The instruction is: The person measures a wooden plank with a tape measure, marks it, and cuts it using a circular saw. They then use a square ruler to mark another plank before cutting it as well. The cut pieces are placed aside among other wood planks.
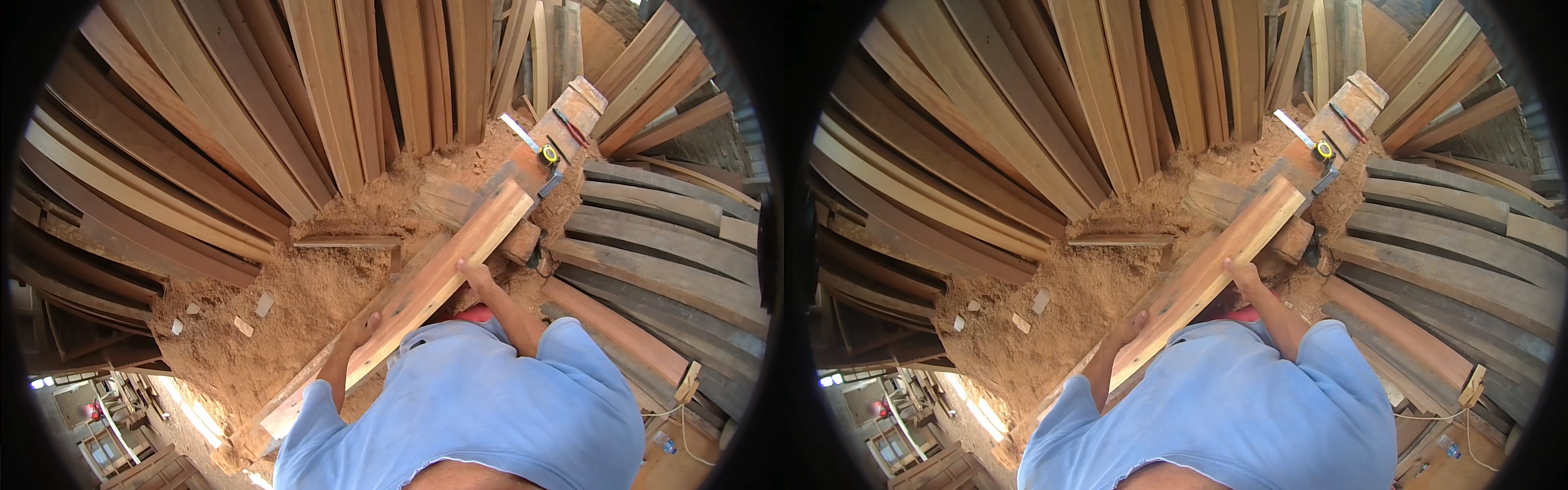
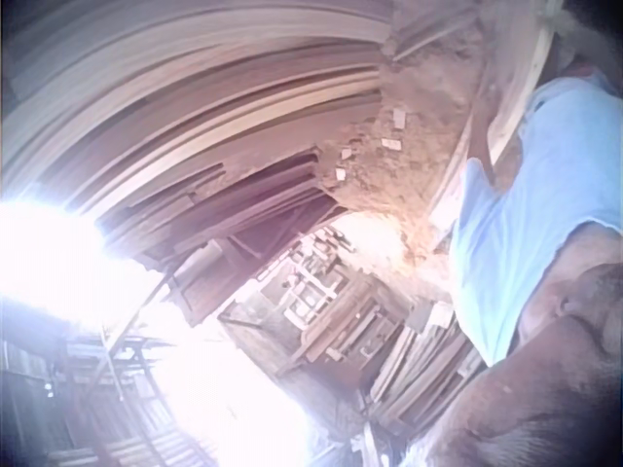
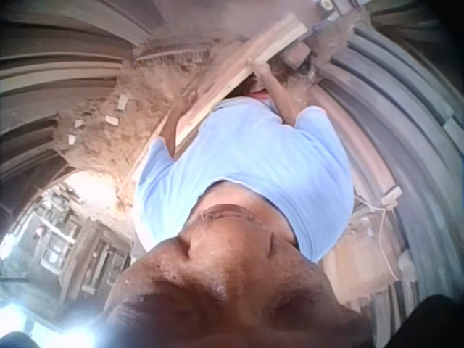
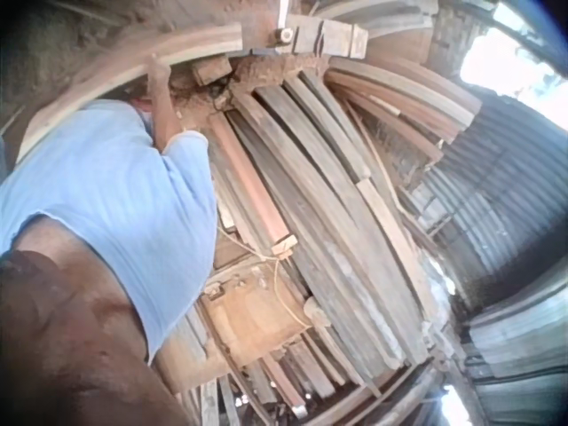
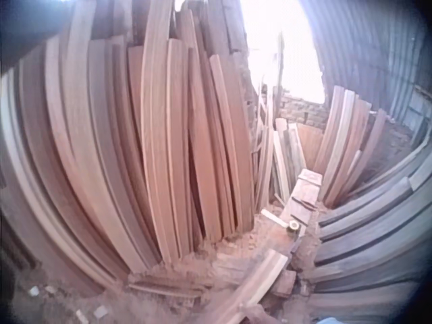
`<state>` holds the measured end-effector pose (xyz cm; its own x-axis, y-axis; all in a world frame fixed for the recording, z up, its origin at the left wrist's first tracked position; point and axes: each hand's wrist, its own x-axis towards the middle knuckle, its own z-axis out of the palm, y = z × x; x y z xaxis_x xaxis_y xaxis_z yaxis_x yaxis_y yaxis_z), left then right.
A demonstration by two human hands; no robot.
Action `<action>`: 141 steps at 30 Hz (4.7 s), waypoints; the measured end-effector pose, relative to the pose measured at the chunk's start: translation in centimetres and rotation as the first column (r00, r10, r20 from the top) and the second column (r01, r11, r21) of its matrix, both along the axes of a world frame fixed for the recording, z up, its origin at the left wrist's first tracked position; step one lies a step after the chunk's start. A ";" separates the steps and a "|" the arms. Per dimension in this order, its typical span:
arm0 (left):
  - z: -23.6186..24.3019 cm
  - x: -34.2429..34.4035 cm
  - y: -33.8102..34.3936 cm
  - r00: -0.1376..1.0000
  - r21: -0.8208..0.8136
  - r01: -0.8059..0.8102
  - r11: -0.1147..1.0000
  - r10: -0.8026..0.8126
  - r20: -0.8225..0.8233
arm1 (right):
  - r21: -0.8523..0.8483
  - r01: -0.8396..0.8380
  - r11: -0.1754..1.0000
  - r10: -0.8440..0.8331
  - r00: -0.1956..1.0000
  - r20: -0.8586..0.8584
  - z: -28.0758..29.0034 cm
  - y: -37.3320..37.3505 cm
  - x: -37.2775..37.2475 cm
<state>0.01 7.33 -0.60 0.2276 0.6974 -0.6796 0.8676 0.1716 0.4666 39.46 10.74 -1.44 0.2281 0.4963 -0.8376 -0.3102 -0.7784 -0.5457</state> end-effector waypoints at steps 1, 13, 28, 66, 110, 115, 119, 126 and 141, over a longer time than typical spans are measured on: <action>-0.2 -0.2 0.5 1.000 -0.054 -0.015 0.998 0.016 0.006 | -0.039 -0.059 0.998 0.058 0.998 -0.005 0.9 0.0 0.2; 5.1 11.6 4.2 0.998 0.673 -0.057 0.738 0.052 0.028 | 0.009 -0.423 0.906 0.252 0.557 0.791 4.2 5.5 19.8; 5.6 28.9 -0.9 0.968 0.388 0.029 0.921 0.071 -0.242 | -0.284 -0.451 0.846 0.448 0.315 0.837 4.7 19.7 34.9; 7.9 37.4 2.7 -0.224 -0.860 -0.387 0.332 0.871 0.437 | 0.344 -0.930 -0.130 0.832 0.086 0.548 14.3 8.4 16.6; 3.1 5.3 -16.0 -0.748 -0.375 -0.637 -0.674 0.422 0.512 | 0.211 -0.775 -0.596 0.662 -0.326 0.675 12.7 8.0 -2.9; 2.8 6.4 -13.2 -0.774 -0.453 -0.619 -0.641 0.401 0.490 | 0.203 -0.796 -0.570 0.656 -0.291 0.696 9.4 8.0 -5.1; -2.2 7.4 -15.1 -0.724 -0.570 -0.685 -0.453 0.339 0.601 | 0.235 -0.779 -0.582 0.687 -0.316 0.654 10.0 10.0 -1.6; -2.0 7.9 -13.3 -0.725 -0.521 -0.688 -0.504 0.506 0.467 | 0.047 -0.917 -0.397 0.597 -0.219 0.772 10.3 17.6 16.2; -0.7 7.3 -12.0 -0.676 -0.372 -0.737 -0.564 0.605 0.421 | -0.068 -0.996 -0.049 0.560 -0.084 0.824 8.1 21.5 30.5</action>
